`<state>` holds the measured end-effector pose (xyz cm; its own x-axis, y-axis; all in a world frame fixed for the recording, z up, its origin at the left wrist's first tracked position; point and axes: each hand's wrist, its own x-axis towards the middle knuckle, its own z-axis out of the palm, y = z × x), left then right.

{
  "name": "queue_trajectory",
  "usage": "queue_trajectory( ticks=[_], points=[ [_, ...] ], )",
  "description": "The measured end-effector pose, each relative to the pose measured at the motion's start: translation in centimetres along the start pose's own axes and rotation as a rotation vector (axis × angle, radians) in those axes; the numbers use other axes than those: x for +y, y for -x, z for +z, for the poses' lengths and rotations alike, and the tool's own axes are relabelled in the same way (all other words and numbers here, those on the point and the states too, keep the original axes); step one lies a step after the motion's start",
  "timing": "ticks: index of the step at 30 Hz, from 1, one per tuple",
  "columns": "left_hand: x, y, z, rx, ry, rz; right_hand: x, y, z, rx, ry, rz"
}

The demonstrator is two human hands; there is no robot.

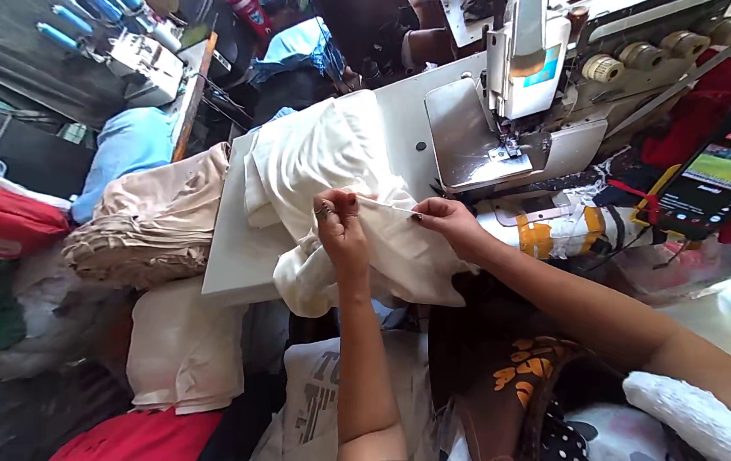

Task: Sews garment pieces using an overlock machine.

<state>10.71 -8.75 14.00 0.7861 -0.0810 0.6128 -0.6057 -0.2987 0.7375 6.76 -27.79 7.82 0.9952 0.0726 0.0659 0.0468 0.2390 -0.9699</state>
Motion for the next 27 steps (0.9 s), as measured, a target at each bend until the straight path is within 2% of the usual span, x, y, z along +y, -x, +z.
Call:
queue_trajectory(
  ticks=[2, 4, 7, 11, 13, 15, 18, 20, 22, 25, 27],
  points=[
    [0.5, -0.4, -0.3, 0.054, -0.048, -0.017, -1.9, 0.5, -0.6, -0.041, -0.306, 0.142],
    [0.9, -0.1, -0.2, 0.075, -0.078, -0.001, -3.6, 1.2, -1.8, -0.081, -0.349, 0.164],
    [0.5, 1.5, 0.6, 0.022, -0.255, 0.01, -4.6, 2.5, -3.7, -0.068, -0.044, 0.128],
    [-1.7, 4.9, 3.4, -0.24, -0.625, -0.233, -3.3, 5.0, -7.9, -0.155, 0.428, 0.048],
    [-2.6, 6.1, 4.2, -0.29, -0.688, -0.274, -4.9, 6.7, -10.5, -0.175, 0.56, 0.035],
    [-2.8, 6.3, 4.3, -0.296, -0.697, -0.271, -8.1, 8.8, -13.2, -0.116, 0.598, 0.027],
    [-3.2, 6.3, 4.2, -0.281, -0.686, -0.266, -13.1, 11.8, -17.7, 0.113, 0.549, -0.066],
    [-3.5, 6.4, 4.2, -0.278, -0.692, -0.268, -15.0, 13.1, -21.6, 0.34, 0.582, -0.243],
    [-3.7, 6.4, 4.4, -0.267, -0.701, -0.262, -17.1, 14.0, -25.6, 0.593, 0.669, -0.297],
    [-4.2, 6.4, 4.5, -0.245, -0.729, -0.263, -18.4, 13.7, -31.1, 0.988, 0.955, -0.241],
    [-4.1, 6.5, 4.6, -0.231, -0.738, -0.261, -18.6, 13.0, -34.2, 1.083, 1.102, -0.201]
  ],
)
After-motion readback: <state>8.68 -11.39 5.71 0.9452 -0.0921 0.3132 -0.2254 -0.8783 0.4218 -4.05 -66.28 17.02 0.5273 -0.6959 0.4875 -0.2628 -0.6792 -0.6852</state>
